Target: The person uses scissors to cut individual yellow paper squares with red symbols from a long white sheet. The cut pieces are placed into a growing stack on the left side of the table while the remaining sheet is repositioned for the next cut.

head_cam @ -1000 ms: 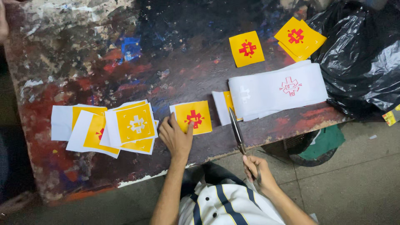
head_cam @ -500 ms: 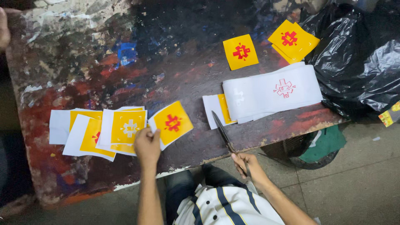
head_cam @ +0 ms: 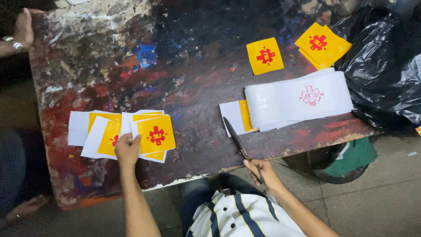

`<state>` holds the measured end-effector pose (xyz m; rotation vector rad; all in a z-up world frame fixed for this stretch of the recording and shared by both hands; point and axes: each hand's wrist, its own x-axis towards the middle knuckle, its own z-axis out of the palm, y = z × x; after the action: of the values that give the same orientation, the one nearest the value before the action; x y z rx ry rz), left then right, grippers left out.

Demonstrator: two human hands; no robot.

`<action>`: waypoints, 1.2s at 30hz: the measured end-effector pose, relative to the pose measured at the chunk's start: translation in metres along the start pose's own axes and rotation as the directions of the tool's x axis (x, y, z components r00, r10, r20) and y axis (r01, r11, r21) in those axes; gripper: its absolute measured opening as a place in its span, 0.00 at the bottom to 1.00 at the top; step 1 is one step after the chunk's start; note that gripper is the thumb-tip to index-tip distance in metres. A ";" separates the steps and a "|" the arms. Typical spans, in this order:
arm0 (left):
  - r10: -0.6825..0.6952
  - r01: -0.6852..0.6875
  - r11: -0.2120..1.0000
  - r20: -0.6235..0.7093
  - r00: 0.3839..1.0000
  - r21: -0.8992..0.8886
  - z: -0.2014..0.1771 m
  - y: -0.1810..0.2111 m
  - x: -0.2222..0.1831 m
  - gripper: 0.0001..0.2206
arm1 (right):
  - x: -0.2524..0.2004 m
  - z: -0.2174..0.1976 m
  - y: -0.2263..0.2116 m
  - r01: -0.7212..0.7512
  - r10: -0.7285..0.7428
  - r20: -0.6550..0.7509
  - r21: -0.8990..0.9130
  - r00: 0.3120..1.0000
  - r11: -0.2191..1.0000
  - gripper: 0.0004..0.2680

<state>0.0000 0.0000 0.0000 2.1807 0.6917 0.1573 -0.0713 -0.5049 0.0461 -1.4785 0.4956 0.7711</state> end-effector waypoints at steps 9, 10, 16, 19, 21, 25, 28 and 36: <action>0.294 -0.283 0.956 -0.244 0.924 0.078 0.038 0.098 -0.038 0.10 | -0.007 0.006 -0.003 0.003 -0.004 -0.022 -0.014 1.000 1.000 0.18; 0.210 -0.225 0.967 -0.128 0.969 -0.117 0.064 0.117 -0.046 0.10 | -0.009 0.006 -0.004 -0.010 0.010 -0.033 -0.021 0.999 1.000 0.19; 0.184 -0.131 0.967 0.250 0.951 -0.217 0.181 0.202 -0.101 0.20 | -0.012 0.008 -0.008 -0.002 0.007 -0.084 0.056 0.996 0.998 0.17; 0.161 -0.119 0.978 0.262 0.952 -0.170 0.206 0.209 -0.106 0.20 | -0.015 0.004 -0.008 0.027 -0.021 -0.098 0.061 0.995 0.998 0.18; 0.122 -0.046 0.977 0.367 0.922 -0.209 0.223 0.204 -0.103 0.16 | -0.017 0.002 -0.007 0.049 -0.039 -0.128 0.072 0.991 0.996 0.17; 0.271 -0.131 0.923 0.368 0.890 -0.363 0.261 0.188 -0.100 0.12 | -0.020 -0.004 -0.006 0.078 -0.071 -0.171 0.036 0.983 0.996 0.17; 0.229 -0.073 0.917 0.369 0.901 -0.392 0.264 0.169 -0.094 0.12 | -0.021 -0.007 -0.008 0.056 -0.046 -0.190 0.050 0.981 0.997 0.16; 0.143 -0.105 0.975 0.190 0.971 -0.198 0.134 0.115 -0.047 0.12 | -0.030 0.017 0.000 0.123 -0.123 -0.001 -0.076 0.992 0.989 0.16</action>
<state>0.0546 -0.1748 0.0038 2.0253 0.4077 0.0602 -0.0940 -0.4932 0.0688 -1.5672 0.3787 0.6952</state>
